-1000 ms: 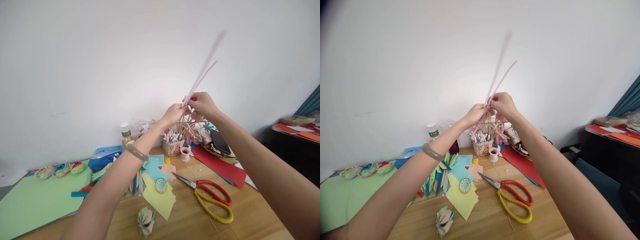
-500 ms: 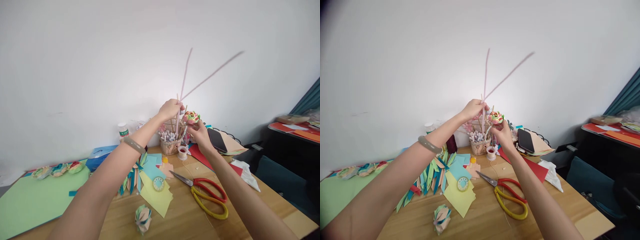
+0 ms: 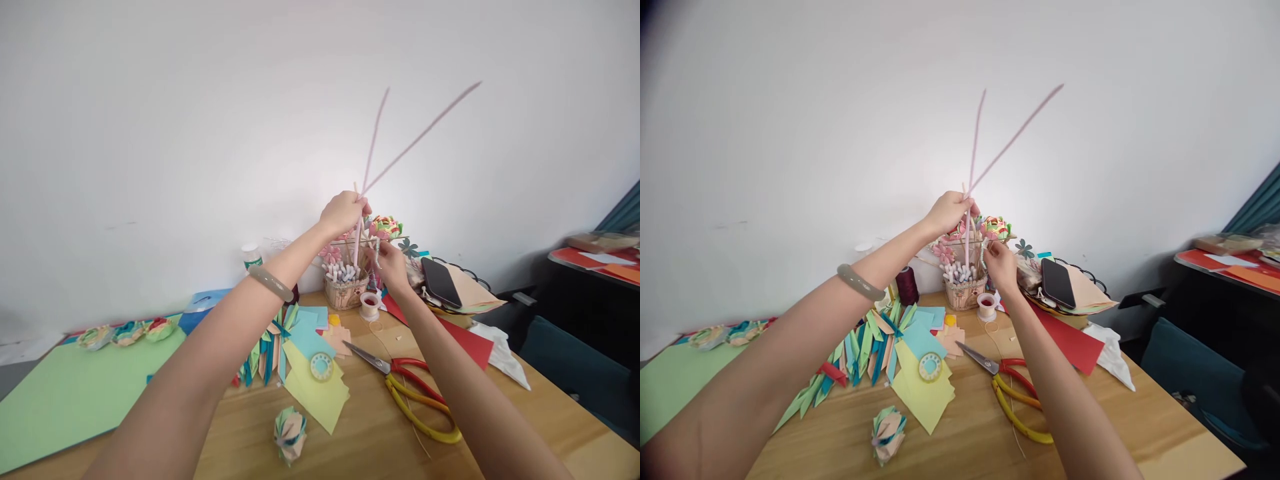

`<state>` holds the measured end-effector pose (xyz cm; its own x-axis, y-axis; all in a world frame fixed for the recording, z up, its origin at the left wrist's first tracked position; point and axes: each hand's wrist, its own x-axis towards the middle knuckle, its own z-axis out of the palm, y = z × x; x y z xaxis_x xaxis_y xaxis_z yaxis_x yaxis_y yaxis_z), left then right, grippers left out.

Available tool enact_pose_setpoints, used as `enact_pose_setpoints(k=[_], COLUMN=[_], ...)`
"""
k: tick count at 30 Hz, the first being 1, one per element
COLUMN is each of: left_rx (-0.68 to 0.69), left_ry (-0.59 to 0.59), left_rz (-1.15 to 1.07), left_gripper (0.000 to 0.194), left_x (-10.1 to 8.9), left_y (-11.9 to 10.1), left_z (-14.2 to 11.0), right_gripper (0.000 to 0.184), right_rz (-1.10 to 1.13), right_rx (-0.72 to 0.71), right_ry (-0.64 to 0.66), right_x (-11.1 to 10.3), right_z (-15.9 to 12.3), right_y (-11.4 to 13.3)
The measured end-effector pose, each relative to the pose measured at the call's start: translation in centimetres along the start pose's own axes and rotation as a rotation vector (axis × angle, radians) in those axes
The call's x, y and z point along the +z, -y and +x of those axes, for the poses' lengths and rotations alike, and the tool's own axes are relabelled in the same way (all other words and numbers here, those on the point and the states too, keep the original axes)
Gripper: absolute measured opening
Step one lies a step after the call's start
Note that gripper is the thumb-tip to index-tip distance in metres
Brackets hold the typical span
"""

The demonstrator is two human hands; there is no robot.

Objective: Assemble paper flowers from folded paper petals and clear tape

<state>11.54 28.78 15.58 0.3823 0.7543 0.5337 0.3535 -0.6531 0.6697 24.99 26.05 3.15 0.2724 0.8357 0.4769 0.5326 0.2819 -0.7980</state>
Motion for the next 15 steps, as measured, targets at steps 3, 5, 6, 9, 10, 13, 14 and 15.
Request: enact_pose_setpoints(k=[3,5,6,9,10,13,14,15], left_rx=[0.012,0.018,0.021,0.041,0.046,0.121,0.132,0.137], left_ry=[-0.089,-0.159,-0.197,-0.363,-0.426,-0.644,-0.687,-0.722], left_rz=[-0.033,-0.064,-0.086,-0.24,-0.283,-0.431,-0.449,-0.469], left_gripper=[0.033,0.034,0.034,0.03,0.03,0.027,0.029,0.034], left_x=[-0.9,-1.9,-2.5,-5.0,-6.1,-9.8,-11.1,-12.3], left_y=[-0.7,-1.2,-1.5,-2.5,-2.9,-4.3,-4.8,-5.1], left_z=[0.8,1.6,2.0,3.3,3.6,3.8,3.6,3.1], right_gripper=[0.029,0.03,0.03,0.03,0.029,0.029,0.029,0.029], right_rz=[-0.115,-0.182,-0.212,-0.283,-0.301,-0.339,-0.345,-0.348], right_rx=[0.024,0.037,0.044,0.06,0.062,0.06,0.056,0.048], right_ry=[0.021,0.038,0.046,0.069,0.077,0.11,0.122,0.133], right_x=[0.0,-0.1,-0.2,-0.4,-0.5,-0.6,-0.7,-0.8], right_z=[0.6,0.8,0.8,0.7,0.7,0.8,0.9,1.0], right_y=[-0.3,-0.5,-0.7,-0.9,-0.9,-0.8,-0.7,-0.6])
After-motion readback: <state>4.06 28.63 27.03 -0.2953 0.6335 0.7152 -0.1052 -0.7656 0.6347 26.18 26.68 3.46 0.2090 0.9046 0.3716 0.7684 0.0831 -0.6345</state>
